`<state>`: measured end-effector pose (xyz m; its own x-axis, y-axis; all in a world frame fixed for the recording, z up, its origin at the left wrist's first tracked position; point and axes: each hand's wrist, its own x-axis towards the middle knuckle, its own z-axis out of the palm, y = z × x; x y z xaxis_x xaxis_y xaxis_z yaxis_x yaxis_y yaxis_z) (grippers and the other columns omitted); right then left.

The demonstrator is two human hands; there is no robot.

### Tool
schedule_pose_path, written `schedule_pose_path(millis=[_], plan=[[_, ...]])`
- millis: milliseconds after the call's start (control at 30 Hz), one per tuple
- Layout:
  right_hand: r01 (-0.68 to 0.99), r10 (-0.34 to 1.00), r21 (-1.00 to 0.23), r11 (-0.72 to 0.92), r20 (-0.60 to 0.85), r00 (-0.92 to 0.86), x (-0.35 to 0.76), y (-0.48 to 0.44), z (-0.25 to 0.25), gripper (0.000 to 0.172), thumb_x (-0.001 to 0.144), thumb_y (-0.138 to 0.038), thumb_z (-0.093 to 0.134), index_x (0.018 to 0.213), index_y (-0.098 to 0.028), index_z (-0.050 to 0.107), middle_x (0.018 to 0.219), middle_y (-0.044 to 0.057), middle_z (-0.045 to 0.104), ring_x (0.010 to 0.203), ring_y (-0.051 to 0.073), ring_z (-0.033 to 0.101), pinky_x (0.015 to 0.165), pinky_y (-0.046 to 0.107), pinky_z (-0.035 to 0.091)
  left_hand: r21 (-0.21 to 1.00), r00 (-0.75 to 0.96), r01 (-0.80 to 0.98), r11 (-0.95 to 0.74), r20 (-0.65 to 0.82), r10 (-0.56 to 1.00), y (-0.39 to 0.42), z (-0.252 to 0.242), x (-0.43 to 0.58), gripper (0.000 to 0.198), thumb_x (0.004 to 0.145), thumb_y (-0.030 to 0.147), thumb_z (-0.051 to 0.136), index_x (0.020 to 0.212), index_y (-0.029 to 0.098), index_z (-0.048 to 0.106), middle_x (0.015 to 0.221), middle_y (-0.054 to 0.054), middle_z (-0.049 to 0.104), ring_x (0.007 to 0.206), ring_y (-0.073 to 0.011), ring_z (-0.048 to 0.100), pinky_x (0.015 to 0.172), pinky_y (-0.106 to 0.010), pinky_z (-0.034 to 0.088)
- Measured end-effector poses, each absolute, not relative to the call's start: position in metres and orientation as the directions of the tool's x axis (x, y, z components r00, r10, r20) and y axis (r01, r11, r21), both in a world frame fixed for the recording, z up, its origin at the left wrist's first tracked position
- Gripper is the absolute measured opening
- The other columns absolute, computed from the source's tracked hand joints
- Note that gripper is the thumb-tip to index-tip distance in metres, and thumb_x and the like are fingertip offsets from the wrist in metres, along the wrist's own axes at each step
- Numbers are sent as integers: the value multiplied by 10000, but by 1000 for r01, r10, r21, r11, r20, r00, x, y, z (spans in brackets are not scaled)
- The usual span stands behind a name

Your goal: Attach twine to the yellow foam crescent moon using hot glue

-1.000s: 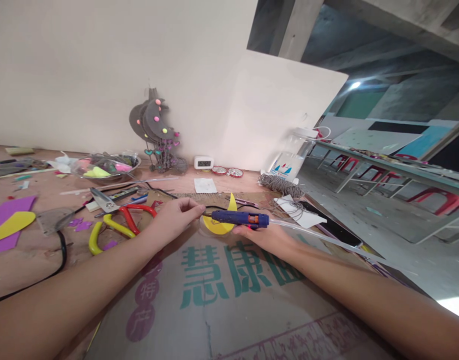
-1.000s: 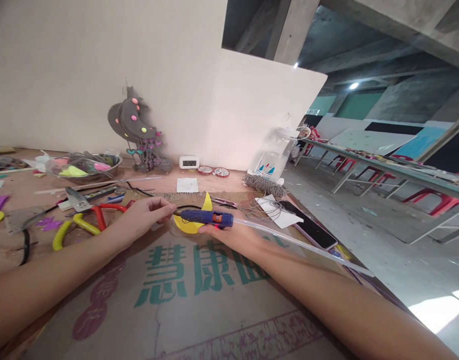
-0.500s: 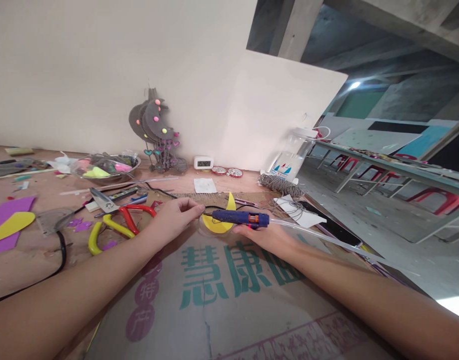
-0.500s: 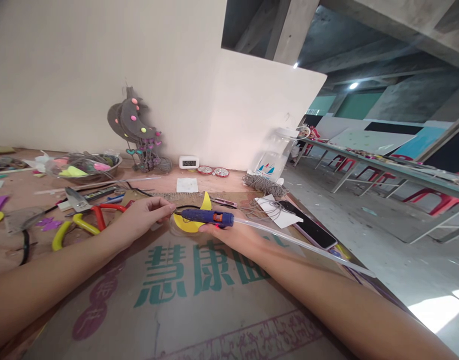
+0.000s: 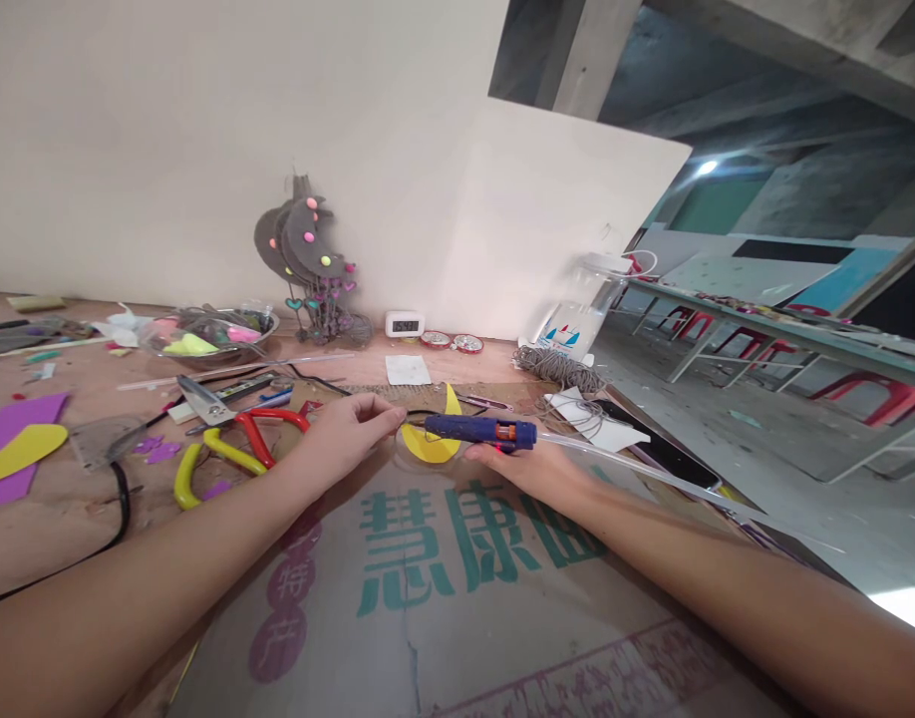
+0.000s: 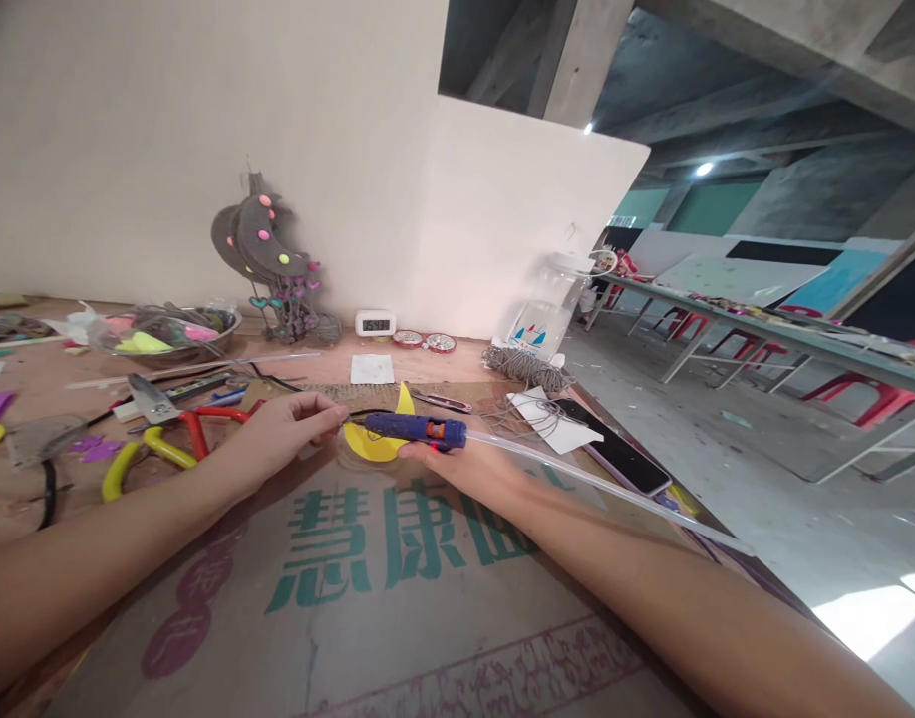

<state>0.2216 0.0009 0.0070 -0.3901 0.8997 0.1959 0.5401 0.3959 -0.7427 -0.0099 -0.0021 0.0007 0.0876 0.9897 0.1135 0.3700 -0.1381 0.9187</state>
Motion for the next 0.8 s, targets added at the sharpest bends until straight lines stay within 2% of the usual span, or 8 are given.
schedule_pose_path(millis=[133, 300, 400, 500, 567, 633, 800], plan=[[535, 893, -739, 410, 207, -399, 220, 1, 9, 312, 722, -443, 597, 925, -207, 610, 872, 11, 644, 780, 155, 576, 688, 251, 462, 923, 84, 357, -141, 118, 989, -4, 3, -10, 293, 712, 446, 538, 658, 159, 551, 611, 21, 519, 598, -119, 463, 587, -229, 334], [528, 884, -726, 441, 247, -398, 220, -1, 10, 310, 724, -443, 590, 921, -206, 617, 863, 16, 646, 775, 162, 575, 672, 256, 460, 926, 73, 349, -143, 125, 989, -3, 2, -10, 282, 707, 437, 543, 664, 159, 561, 608, 23, 526, 579, -113, 458, 558, -219, 324], [598, 923, -707, 377, 231, -308, 223, 2, 10, 301, 732, -477, 560, 799, -189, 621, 739, 11, 629, 663, 148, 552, 581, 245, 434, 930, 64, 337, -150, 136, 989, -1, -1, -11, 286, 705, 445, 546, 663, 163, 559, 593, 31, 511, 562, -107, 451, 543, -214, 320], [630, 938, -696, 343, 219, -268, 226, 8, 13, 395, 790, -499, 466, 601, -167, 570, 568, 0, 548, 525, 111, 475, 506, 230, 379, 934, 41, 324, -149, 143, 989, 0, -2, -11, 305, 694, 471, 549, 659, 169, 561, 578, 36, 505, 541, -104, 444, 516, -211, 307], [562, 918, -730, 389, 257, -302, 228, 12, 19, 438, 829, -487, 408, 578, -161, 560, 568, 7, 543, 522, 102, 464, 515, 226, 378, 938, 37, 312, -149, 144, 989, 0, -2, -11, 317, 686, 484, 555, 658, 168, 568, 580, 35, 513, 540, -105, 448, 517, -212, 310], [462, 904, -784, 415, 300, -304, 230, 16, 25, 430, 841, -482, 394, 634, -157, 584, 648, 27, 587, 560, 103, 492, 548, 227, 399, 944, 40, 296, -149, 144, 989, 0, -1, -11, 322, 684, 488, 558, 669, 166, 577, 597, 31, 524, 548, -104, 454, 528, -213, 318], [317, 917, -863, 393, 341, -207, 238, 35, 46, 433, 779, -554, 460, 724, -151, 609, 757, 61, 637, 616, 115, 546, 588, 232, 437, 960, 68, 243, -138, 125, 990, -2, 2, -10, 307, 699, 469, 560, 666, 164, 561, 562, 42, 490, 532, -98, 437, 520, -209, 309]])
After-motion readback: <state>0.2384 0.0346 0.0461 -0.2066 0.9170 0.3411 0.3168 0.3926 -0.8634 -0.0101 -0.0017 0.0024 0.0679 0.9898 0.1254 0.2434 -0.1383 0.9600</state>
